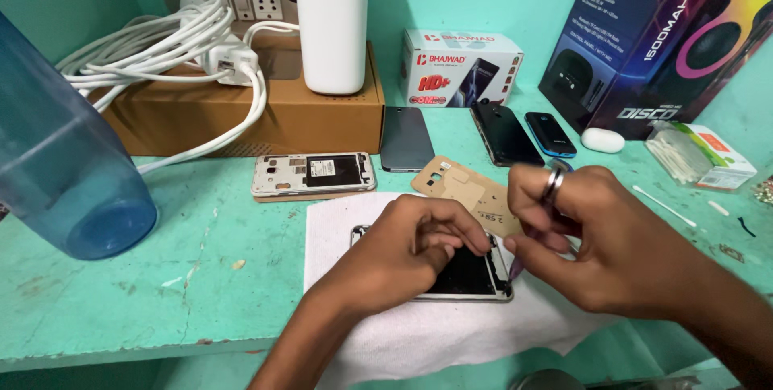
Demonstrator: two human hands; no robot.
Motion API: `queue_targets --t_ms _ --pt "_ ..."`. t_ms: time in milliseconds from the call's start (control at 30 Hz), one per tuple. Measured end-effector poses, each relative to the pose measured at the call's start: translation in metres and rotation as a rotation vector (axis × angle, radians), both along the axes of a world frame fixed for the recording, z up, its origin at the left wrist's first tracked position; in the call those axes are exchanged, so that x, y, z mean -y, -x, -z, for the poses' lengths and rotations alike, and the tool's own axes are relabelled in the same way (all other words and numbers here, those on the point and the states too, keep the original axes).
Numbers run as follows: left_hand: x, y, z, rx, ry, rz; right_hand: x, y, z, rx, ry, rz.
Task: The person disassembles a smartphone by removing the back cover and battery. They then use a screwdriver to unscrew internal components and a plastic card to pry open the device casing. The person handles the phone's internal parts and tools on a cluttered workbench.
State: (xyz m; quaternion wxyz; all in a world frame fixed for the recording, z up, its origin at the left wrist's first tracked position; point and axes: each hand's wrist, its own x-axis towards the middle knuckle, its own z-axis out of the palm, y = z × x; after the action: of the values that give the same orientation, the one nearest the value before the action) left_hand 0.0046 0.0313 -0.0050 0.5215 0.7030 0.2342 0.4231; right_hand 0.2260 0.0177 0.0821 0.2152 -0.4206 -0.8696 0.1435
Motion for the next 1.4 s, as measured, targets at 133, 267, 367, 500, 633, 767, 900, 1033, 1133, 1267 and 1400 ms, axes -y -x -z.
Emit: queue_targets --t_ms 133,267,367,500,633,767,900,1033,1133,1267,1400 --pt "-0.002 -0.001 0.001 -0.005 0.020 -0.026 -0.004 -0.002 0.006 0.065 -0.039 0.044" --pt "-0.002 -0.001 0.002 0.003 0.029 -0.029 -0.005 -0.010 0.002 -0.021 -0.038 -0.125" --pt "-0.004 -0.001 0.002 0.014 0.031 -0.021 0.001 -0.006 0.005 0.006 -0.070 0.007" --pt "-0.002 -0.001 0.002 -0.011 0.042 -0.029 0.003 -0.002 0.006 0.063 0.056 0.221" --pt "-0.003 -0.002 -0.001 -0.007 0.052 -0.048 0.002 -0.010 0.004 -0.077 -0.034 -0.090" --pt "-0.002 -0.002 -0.003 -0.026 0.076 -0.067 0.008 -0.012 0.017 -0.045 -0.045 0.087" --pt "-0.002 -0.003 -0.003 -0.007 0.098 -0.061 0.008 -0.010 0.017 0.047 -0.016 0.219" --pt "-0.004 -0.003 -0.002 -0.003 0.079 -0.048 0.007 -0.014 0.010 -0.125 -0.099 -0.062" --pt "-0.005 -0.003 0.000 0.010 0.096 -0.042 0.011 -0.015 0.024 -0.173 -0.119 0.028" --pt "-0.005 -0.004 0.002 0.022 0.131 -0.049 0.008 -0.019 0.038 -0.110 -0.146 0.186" --pt "-0.005 -0.004 0.001 0.034 0.108 -0.045 0.001 -0.025 0.032 -0.048 -0.057 0.293"
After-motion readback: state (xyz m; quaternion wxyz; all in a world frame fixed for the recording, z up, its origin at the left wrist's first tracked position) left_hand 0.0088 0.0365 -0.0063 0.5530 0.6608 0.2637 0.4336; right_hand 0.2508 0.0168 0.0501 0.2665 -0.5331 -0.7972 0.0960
